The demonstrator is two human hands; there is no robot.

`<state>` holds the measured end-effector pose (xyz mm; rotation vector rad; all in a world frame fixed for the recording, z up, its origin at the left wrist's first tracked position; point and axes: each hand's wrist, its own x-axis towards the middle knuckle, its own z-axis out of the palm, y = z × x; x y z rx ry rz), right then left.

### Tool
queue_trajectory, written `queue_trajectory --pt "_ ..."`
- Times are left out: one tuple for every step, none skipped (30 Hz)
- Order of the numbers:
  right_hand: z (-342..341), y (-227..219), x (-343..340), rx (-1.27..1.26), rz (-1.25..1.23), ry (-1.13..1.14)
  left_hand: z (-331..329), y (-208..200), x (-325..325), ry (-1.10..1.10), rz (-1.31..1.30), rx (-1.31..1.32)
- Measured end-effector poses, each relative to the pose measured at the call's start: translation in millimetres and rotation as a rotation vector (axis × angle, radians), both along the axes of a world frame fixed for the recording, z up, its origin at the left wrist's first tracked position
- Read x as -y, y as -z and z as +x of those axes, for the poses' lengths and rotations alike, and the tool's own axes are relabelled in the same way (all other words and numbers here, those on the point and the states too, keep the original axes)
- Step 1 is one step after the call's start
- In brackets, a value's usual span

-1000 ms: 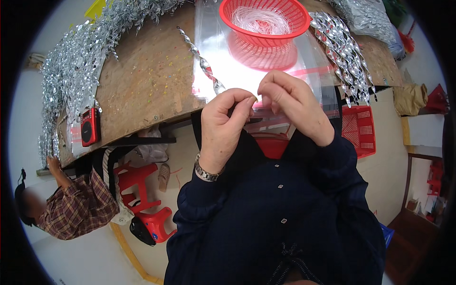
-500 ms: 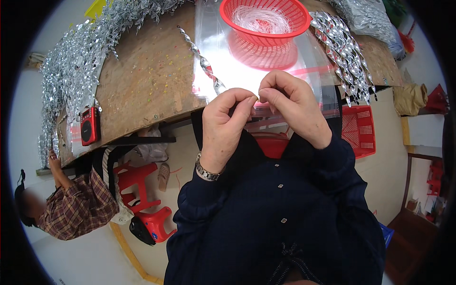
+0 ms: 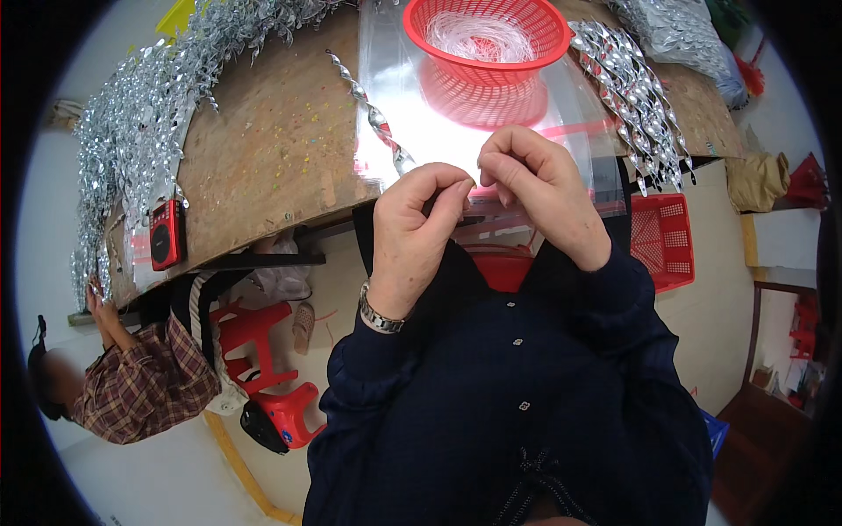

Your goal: Assembling small toy components and tinsel decorations at a factory workstation.

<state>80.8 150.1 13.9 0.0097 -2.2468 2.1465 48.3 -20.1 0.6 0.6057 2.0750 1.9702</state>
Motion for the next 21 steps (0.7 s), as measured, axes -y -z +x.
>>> queue_trajectory --pt "0 0 -1 0.0 -0.001 0.001 0 1 0 0.001 -0.001 0.0" --pt "0 0 -3 0.007 -0.014 -0.013 -1 4 1 0.0 0.004 -0.026" --pt "0 0 -4 0.014 -0.027 -0.026 -2 5 1 0.0 0.009 -0.051" --pt "0 0 -6 0.014 -0.028 -0.027 -2 5 1 -0.001 0.008 -0.051" --pt "0 -1 -7 0.029 -0.014 -0.048 -2 4 2 0.004 -0.003 -0.078" --pt "0 -2 -9 0.045 -0.001 -0.07 -1 4 2 0.008 -0.015 -0.104" --pt "-1 -2 -10 0.044 -0.001 -0.07 -1 4 2 0.008 -0.015 -0.105" --pt "-1 -3 -11 0.038 0.048 -0.097 -1 3 2 0.007 -0.031 -0.135" --pt "-1 -4 -11 0.031 0.096 -0.124 -1 3 1 0.005 -0.048 -0.165" --pt "-1 -6 -11 0.031 0.096 -0.123 -1 2 1 0.006 -0.049 -0.165" --pt "-2 -9 -11 0.007 0.168 -0.144 -1 0 0 0.013 -0.063 -0.2" --pt "-2 -11 -11 -0.017 0.241 -0.165 -1 0 0 0.02 -0.077 -0.234" --pt "-3 -12 -12 -0.017 0.241 -0.164 -1 0 0 0.02 -0.076 -0.234" --pt "-4 -13 -13 -0.036 0.282 -0.186 -1 0 -1 0.029 -0.073 -0.259" --pt "-5 -13 -14 -0.055 0.323 -0.207 -1 1 -1 0.037 -0.07 -0.284" --pt "-5 -15 -14 -0.055 0.323 -0.208 -1 0 -1 0.036 -0.07 -0.285" --pt "-5 -18 -14 -0.037 0.318 -0.217 -1 -1 -1 0.04 -0.082 -0.289" --pt "-5 -20 -15 -0.019 0.313 -0.227 -1 -2 0 0.043 -0.095 -0.293" --pt "-5 -21 -16 -0.019 0.314 -0.227 -1 -2 0 0.042 -0.094 -0.293" --pt "-5 -22 -18 -0.01 0.301 -0.241 -2 -2 0 0.039 -0.104 -0.297" --pt "-5 -22 -19 -0.001 0.289 -0.255 -2 -1 0 0.035 -0.114 -0.302"
